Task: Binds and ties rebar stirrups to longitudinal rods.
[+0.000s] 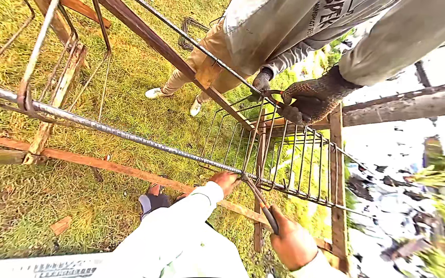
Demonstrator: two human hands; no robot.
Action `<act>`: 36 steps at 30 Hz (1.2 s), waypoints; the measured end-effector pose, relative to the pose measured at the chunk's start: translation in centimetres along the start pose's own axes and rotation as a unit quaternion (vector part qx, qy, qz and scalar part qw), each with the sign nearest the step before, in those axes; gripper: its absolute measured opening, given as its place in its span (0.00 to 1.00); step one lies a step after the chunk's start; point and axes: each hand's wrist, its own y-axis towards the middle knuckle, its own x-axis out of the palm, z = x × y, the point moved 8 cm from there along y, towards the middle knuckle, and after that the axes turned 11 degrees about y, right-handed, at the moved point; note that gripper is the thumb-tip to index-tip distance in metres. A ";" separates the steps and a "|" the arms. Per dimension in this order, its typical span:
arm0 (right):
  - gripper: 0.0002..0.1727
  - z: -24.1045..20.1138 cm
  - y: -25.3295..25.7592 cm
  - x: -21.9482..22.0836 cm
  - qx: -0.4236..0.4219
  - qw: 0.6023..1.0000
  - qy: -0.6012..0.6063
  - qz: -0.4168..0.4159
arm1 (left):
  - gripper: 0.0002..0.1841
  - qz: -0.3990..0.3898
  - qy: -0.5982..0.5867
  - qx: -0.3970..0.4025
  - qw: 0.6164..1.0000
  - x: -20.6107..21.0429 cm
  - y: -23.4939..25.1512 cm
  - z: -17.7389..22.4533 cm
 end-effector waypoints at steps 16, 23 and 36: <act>0.35 1.9 1.1 -1.1 -0.024 0.818 0.468 -0.334 | 0.22 -0.011 0.008 -0.005 1.000 -1.0 0.2 1.1; 0.43 -0.1 1.4 6.7 -0.045 0.696 0.668 -0.259 | 0.21 -0.037 0.040 -0.033 0.998 -0.5 0.5 0.1; 0.39 1.1 2.4 6.8 -0.047 0.726 0.644 -0.237 | 0.31 0.016 -0.112 -0.163 0.980 -1.9 -4.1 2.7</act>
